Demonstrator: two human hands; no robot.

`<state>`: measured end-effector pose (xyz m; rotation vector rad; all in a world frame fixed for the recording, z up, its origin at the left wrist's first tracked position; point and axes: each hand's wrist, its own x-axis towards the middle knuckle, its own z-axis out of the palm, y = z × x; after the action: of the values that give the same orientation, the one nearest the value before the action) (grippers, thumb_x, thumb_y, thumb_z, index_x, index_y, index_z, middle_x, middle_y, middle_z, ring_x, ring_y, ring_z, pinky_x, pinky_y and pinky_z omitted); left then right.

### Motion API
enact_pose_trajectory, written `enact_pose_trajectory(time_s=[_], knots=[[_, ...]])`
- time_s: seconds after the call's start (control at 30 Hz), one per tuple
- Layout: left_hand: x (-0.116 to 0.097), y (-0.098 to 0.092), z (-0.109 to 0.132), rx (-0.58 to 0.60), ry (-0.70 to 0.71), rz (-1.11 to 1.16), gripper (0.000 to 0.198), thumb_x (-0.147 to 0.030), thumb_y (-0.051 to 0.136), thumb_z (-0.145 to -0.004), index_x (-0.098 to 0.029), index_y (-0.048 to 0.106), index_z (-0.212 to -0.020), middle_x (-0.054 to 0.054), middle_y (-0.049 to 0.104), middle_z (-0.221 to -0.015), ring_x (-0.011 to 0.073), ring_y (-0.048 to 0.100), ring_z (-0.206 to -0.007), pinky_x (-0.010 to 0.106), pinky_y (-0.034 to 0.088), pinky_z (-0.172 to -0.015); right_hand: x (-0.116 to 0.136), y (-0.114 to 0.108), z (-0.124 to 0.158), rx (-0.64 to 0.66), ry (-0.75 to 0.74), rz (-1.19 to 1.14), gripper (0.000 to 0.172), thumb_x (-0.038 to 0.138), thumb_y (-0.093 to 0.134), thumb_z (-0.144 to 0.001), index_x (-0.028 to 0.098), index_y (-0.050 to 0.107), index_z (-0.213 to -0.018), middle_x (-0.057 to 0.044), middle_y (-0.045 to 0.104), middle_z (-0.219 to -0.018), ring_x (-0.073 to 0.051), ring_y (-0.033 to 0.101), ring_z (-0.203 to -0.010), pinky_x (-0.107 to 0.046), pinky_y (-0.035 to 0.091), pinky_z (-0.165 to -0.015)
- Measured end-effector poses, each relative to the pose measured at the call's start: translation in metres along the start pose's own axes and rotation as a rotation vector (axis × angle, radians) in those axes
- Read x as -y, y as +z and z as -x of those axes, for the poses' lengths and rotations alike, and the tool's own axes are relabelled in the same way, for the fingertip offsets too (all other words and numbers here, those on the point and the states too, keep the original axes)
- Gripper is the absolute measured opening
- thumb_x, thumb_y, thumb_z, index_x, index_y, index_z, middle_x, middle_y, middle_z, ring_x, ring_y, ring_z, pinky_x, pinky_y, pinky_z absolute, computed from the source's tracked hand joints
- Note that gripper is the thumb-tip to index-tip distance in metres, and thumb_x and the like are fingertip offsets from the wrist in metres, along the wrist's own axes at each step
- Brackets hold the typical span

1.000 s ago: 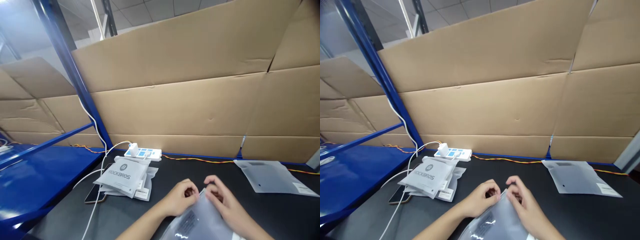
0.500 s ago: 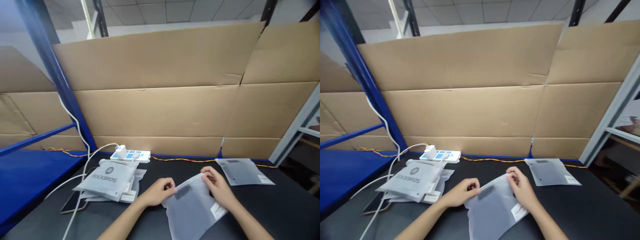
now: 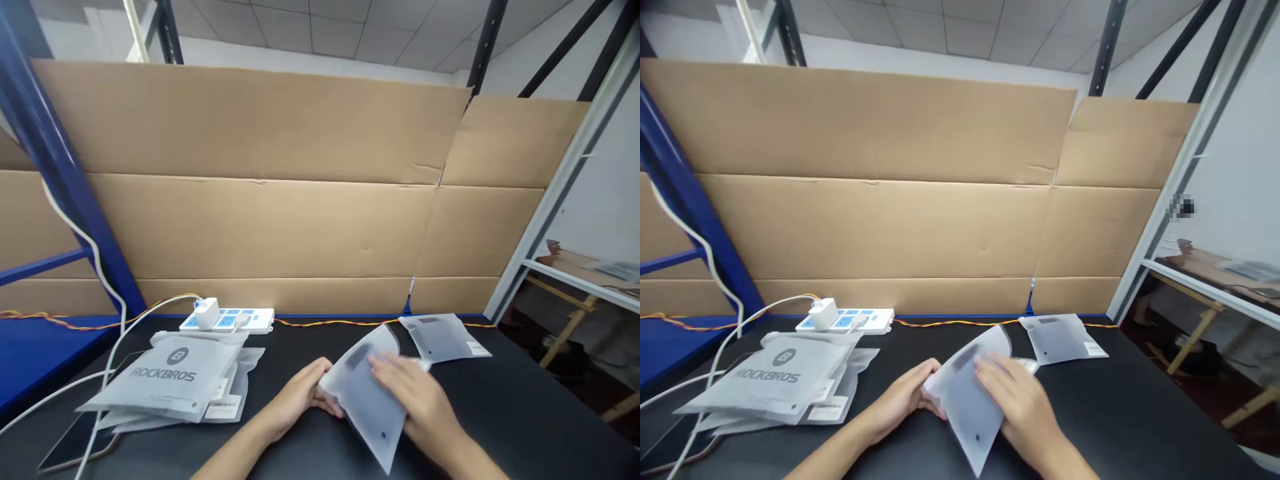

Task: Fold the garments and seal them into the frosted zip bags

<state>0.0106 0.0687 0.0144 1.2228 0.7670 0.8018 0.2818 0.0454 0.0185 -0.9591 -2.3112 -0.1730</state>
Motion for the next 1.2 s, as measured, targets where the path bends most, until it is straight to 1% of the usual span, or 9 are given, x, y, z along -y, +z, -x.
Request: enact_pose_trajectory(time_s=[0.17,0.3,0.4,0.47,0.57,0.7,0.9,1.0,1.2], knots=[[0.004,0.001,-0.001,-0.058,0.167,-0.498,0.043,-0.054,0.038,-0.099,-0.019,0.056,-0.083,0.005,0.066,-0.085,0.0191,0.064,-0.079,0.031,0.05,-0.072,-0.11,-0.052,0.009,-0.239,0.186,0.268,0.065,0.0,0.041,-0.078,0.023,0.054,-0.137,-0.006,0.057,-0.141,-0.029,0.047,-0.135,-0.053,0.039,-0.111],[0.001,0.001,0.005,-0.097,0.327,-0.985,0.025,-0.04,0.043,-0.101,-0.025,0.062,-0.095,0.003,0.065,-0.115,0.0223,0.055,-0.113,0.041,0.038,-0.105,-0.187,-0.052,0.041,-0.127,0.315,0.353,0.066,0.003,0.042,-0.074,0.021,0.054,-0.136,-0.007,0.056,-0.142,-0.03,0.046,-0.136,-0.052,0.038,-0.113],[0.001,0.001,0.008,-0.061,0.299,-1.133,0.016,-0.034,0.05,-0.098,-0.029,0.061,-0.108,0.002,0.057,-0.136,0.0242,0.045,-0.131,0.044,0.036,-0.11,-0.208,-0.039,0.064,0.109,0.314,0.285,0.067,0.009,0.045,-0.078,0.023,0.045,-0.143,-0.006,0.045,-0.151,-0.032,0.036,-0.142,-0.057,0.034,-0.115],[0.003,0.001,0.007,-0.051,0.281,-1.207,0.021,-0.033,0.05,-0.098,-0.031,0.059,-0.116,0.0,0.052,-0.144,0.0247,0.04,-0.137,0.047,0.032,-0.114,-0.204,-0.035,0.069,0.188,0.314,0.247,0.072,0.011,0.048,-0.077,0.024,0.037,-0.147,-0.006,0.037,-0.157,-0.034,0.027,-0.146,-0.062,0.029,-0.115],[0.006,-0.003,0.004,-0.043,0.274,-1.305,0.032,-0.035,0.051,-0.097,-0.033,0.053,-0.129,0.0,0.046,-0.151,0.0263,0.036,-0.142,0.053,0.024,-0.118,-0.178,-0.037,0.052,0.097,0.308,0.203,0.074,0.011,0.049,-0.075,0.023,0.034,-0.146,-0.007,0.031,-0.159,-0.033,0.02,-0.148,-0.063,0.02,-0.118],[0.004,-0.018,-0.002,-0.078,0.264,-1.387,0.04,-0.041,0.05,-0.097,-0.034,0.049,-0.136,0.002,0.042,-0.153,0.0275,0.035,-0.143,0.055,0.023,-0.119,-0.116,-0.016,0.005,-0.122,0.273,0.063,0.056,0.013,0.042,-0.086,0.023,0.041,-0.141,-0.006,0.046,-0.15,-0.025,0.037,-0.142,-0.05,0.031,-0.118],[0.003,-0.043,-0.002,-0.189,0.202,-1.429,0.046,-0.048,0.049,-0.097,-0.033,0.046,-0.141,0.004,0.039,-0.155,0.0288,0.032,-0.144,0.056,0.021,-0.119,-0.046,0.052,-0.036,0.286,0.202,-0.17,0.046,0.039,0.042,-0.099,0.026,0.047,-0.142,-0.005,0.039,-0.156,-0.025,0.035,-0.144,-0.048,0.03,-0.119],[0.004,-0.043,-0.002,-0.184,0.203,-1.416,0.046,-0.047,0.049,-0.097,-0.033,0.046,-0.141,0.004,0.038,-0.156,0.0283,0.032,-0.144,0.056,0.019,-0.119,-0.042,0.061,-0.036,0.4,0.231,-0.205,0.05,0.05,0.04,-0.099,0.029,0.046,-0.144,-0.002,0.035,-0.157,-0.025,0.028,-0.146,-0.05,0.024,-0.121],[0.002,-0.038,0.0,-0.189,0.182,-1.402,0.048,-0.047,0.052,-0.095,-0.033,0.046,-0.14,0.004,0.039,-0.155,0.0289,0.031,-0.144,0.057,0.019,-0.119,-0.049,0.061,-0.03,0.41,0.251,-0.213,0.049,0.052,0.039,-0.099,0.032,0.047,-0.143,0.0,0.035,-0.157,-0.025,0.028,-0.146,-0.049,0.024,-0.122]])
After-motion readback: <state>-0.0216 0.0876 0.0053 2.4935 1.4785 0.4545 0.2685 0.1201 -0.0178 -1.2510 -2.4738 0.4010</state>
